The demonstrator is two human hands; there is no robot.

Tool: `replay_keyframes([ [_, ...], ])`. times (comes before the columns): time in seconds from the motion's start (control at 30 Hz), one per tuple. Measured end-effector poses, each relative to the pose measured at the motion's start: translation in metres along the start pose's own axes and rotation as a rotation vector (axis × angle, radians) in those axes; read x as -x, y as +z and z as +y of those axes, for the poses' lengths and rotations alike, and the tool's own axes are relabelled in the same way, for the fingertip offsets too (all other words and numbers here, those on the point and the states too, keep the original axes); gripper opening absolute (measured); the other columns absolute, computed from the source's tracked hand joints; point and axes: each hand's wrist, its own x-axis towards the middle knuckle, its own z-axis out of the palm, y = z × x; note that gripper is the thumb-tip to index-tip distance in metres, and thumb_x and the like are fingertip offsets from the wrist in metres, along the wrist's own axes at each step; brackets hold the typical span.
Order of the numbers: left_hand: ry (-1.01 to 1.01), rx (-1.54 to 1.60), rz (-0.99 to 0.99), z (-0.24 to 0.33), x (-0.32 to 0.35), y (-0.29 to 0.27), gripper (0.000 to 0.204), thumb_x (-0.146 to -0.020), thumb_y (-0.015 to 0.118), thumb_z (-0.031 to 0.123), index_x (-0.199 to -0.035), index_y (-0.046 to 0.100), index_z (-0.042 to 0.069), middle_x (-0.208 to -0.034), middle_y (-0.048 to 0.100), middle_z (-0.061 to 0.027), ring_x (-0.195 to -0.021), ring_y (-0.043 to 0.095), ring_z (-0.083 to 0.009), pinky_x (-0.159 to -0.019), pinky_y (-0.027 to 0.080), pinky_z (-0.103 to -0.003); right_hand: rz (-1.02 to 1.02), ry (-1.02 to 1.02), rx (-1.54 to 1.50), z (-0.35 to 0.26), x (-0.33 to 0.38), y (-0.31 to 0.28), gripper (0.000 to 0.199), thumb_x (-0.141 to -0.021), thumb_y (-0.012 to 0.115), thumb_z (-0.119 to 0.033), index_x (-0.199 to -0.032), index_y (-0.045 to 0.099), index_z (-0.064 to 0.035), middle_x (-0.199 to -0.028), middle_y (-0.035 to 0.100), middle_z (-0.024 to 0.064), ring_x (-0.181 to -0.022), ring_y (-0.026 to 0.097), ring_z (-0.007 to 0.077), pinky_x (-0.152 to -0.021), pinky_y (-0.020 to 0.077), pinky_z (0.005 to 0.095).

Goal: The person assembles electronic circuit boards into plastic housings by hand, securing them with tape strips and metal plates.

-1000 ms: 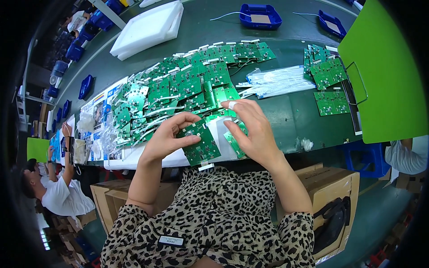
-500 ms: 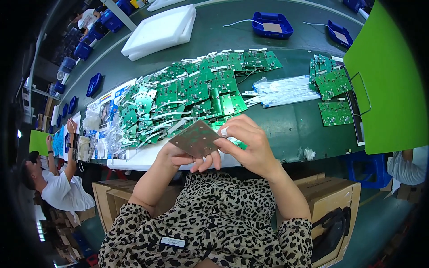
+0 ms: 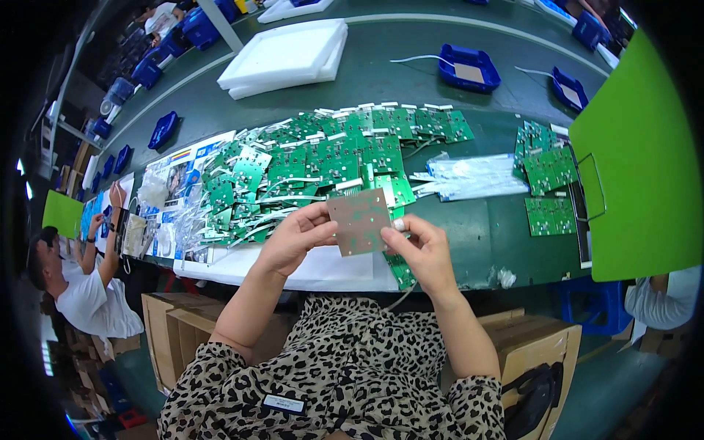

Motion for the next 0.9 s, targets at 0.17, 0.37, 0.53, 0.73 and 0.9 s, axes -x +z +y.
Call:
replay_keyframes([
  [0.17,0.02,0.066,0.105,-0.014,0.001,-0.007,0.036,-0.081,0.063,0.022,-0.109,0.053,0.001,-0.097,0.06,-0.004,-0.086,0.055,-0.0099,-0.075,0.044,-0.026,-0.124,0.113,-0.102,0.008,0.01,0.01,0.008,-0.079,0.063,-0.006,-0.08,0.06,0.0013,-0.073,0.059,0.0028,-0.063,0.056,0.0076,-0.055,0.0485,0.0217],
  [0.37,-0.097,0.08,0.111,-0.014,0.008,-0.019,0.029,-0.081,0.063,0.019,-0.105,0.056,0.004,-0.093,0.061,-0.002,-0.081,0.056,-0.0055,-0.064,0.042,-0.019,-0.248,0.15,-0.076,0.013,0.012,0.017,0.008,-0.081,0.06,-0.006,-0.081,0.059,0.0026,-0.074,0.06,0.0049,-0.063,0.058,0.0094,-0.055,0.0502,0.0222],
  [0.53,-0.125,0.013,0.037,-0.02,0.017,-0.031,0.028,-0.081,0.063,0.019,-0.102,0.057,0.002,-0.092,0.061,-0.0026,-0.079,0.056,-0.0069,-0.066,0.042,-0.021,-0.313,0.24,-0.114,0.012,0.013,0.021,0.009,-0.081,0.06,-0.006,-0.081,0.059,0.0026,-0.073,0.06,0.0049,-0.063,0.058,0.0099,-0.056,0.0501,0.0223],
  [0.73,-0.113,0.065,0.003,-0.025,0.022,-0.029,0.026,-0.08,0.063,0.018,-0.101,0.056,0.003,-0.089,0.06,-0.0014,-0.079,0.056,-0.0076,-0.068,0.044,-0.022,-0.355,0.252,-0.021,0.018,0.019,0.014,0.01,-0.082,0.057,-0.005,-0.087,0.057,0.0037,-0.077,0.061,0.0073,-0.066,0.059,0.0134,-0.061,0.0503,0.0251],
  [0.9,-0.088,0.298,0.051,-0.032,0.025,-0.047,0.026,-0.079,0.064,0.022,-0.1,0.056,0.008,-0.089,0.059,0.0006,-0.078,0.056,-0.0061,-0.067,0.045,-0.023,-0.331,0.196,-0.193,0.018,0.018,0.009,0.034,-0.094,0.037,-0.024,-0.098,0.052,0.0063,-0.084,0.061,0.0146,-0.069,0.062,0.0202,-0.063,0.0505,0.0284],
])
